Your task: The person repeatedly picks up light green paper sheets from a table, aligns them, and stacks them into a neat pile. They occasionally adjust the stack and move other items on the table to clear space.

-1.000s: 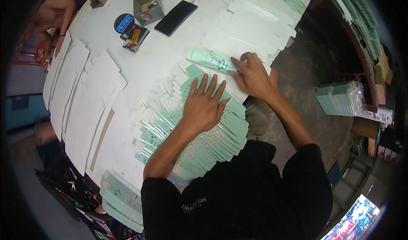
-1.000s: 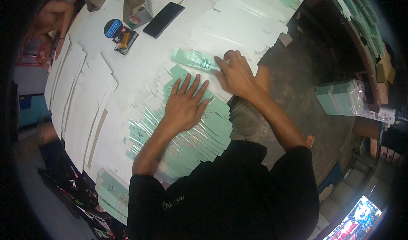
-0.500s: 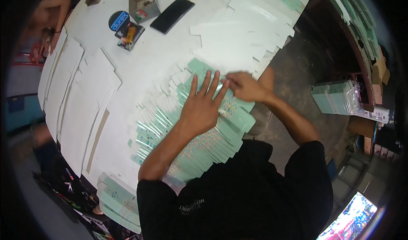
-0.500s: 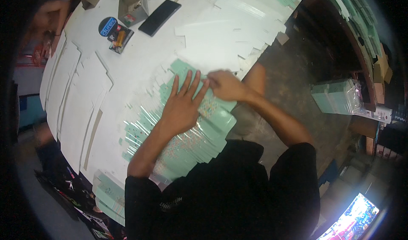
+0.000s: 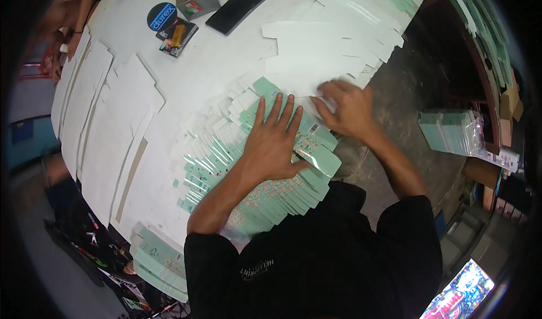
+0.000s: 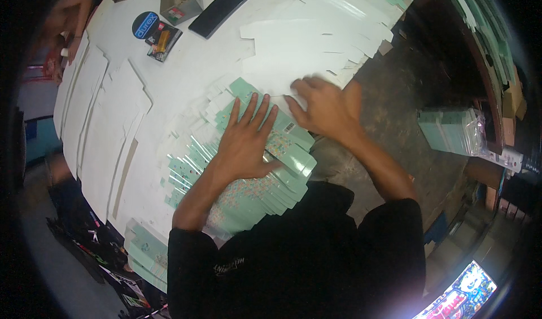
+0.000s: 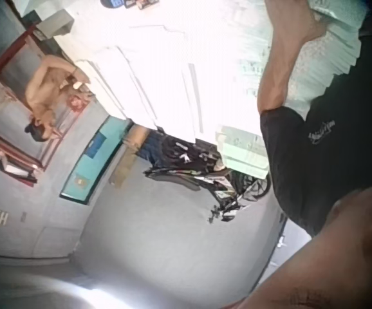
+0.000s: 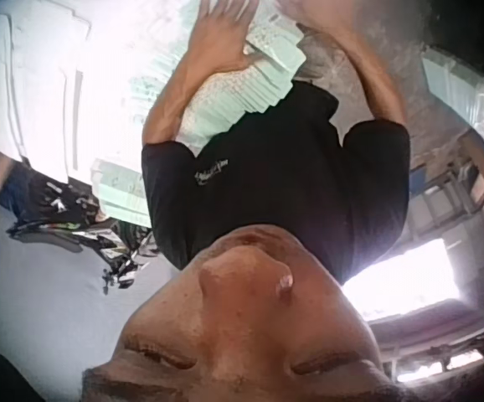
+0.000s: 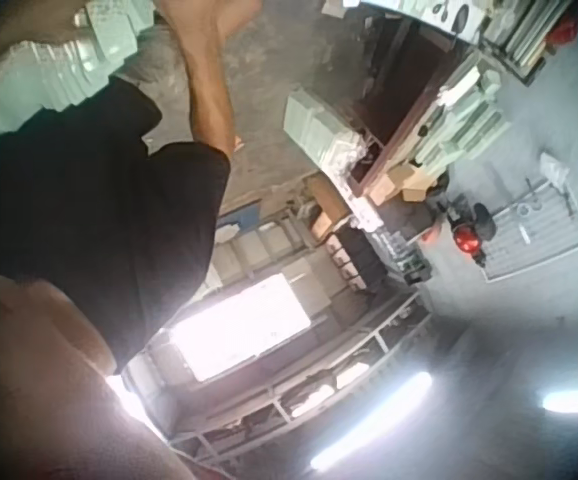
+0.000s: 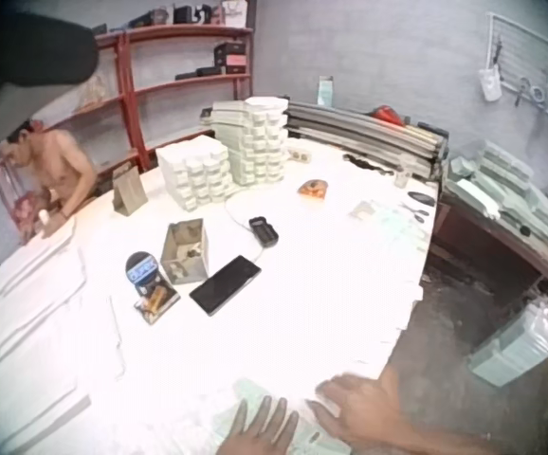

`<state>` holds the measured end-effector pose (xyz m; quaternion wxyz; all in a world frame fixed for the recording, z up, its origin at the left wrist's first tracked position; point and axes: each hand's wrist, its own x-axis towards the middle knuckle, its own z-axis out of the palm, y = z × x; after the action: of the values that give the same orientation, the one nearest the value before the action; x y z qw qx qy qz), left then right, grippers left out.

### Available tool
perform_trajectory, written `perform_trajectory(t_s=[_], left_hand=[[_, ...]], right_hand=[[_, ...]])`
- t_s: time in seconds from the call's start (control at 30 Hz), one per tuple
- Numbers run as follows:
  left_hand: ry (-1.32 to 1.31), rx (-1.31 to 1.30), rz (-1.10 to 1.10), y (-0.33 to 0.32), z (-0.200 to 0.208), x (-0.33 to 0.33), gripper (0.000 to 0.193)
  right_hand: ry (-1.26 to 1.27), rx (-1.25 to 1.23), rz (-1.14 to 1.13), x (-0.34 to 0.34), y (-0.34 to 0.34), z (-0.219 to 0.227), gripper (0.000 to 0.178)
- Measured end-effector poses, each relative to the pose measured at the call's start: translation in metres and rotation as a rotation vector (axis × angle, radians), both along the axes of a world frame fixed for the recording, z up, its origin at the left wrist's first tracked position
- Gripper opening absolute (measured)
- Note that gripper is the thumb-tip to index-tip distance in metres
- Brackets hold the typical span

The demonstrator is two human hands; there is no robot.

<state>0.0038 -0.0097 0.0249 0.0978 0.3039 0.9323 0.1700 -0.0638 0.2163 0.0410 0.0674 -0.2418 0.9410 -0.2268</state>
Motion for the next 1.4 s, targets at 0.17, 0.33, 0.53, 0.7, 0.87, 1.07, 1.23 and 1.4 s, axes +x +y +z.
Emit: perform_trajectory(t_s=[0.17,0.33,0.53,0.7,0.87,1.07,1.23,1.4], left_hand=[[-0.057,-0.02,0.049,0.007,-0.003,-0.003,0.087],[0.002,0.032,0.103,0.007,-0.002,-0.001,0.083],[0.125,0.037,0.071,0.002,-0.015,0.004,0.072],[0.075,0.033,0.074,0.004,-0.01,-0.003,0.068],[0.065,0.058,0.072,0.005,-0.014,-0.005,0.065],[0.199,0.032,0.022,0.007,-0.006,0.0,0.076],[0.111,0.157,-0.071,0.005,-0.006,-0.007,0.083],[0.215,0.178,-0.107,0.005,-0.002,-0.005,0.085]], right_hand=[[0.487,0.116,0.222,-0.015,0.048,-0.047,0.052],[0.444,0.338,0.155,0.004,0.045,-0.049,0.051],[0.021,-0.372,-0.234,-0.004,0.04,-0.025,0.04],[-0.052,-0.213,-0.24,-0.019,0.013,-0.038,0.038],[0.335,0.103,-0.008,-0.02,0.01,-0.053,0.048],[-0.311,-0.54,-0.098,-0.007,-0.003,-0.02,0.032],[-0.829,-0.62,-0.076,-0.008,-0.015,-0.041,0.02],[-1.01,-0.864,-0.174,0.002,-0.002,-0.06,0.018]])
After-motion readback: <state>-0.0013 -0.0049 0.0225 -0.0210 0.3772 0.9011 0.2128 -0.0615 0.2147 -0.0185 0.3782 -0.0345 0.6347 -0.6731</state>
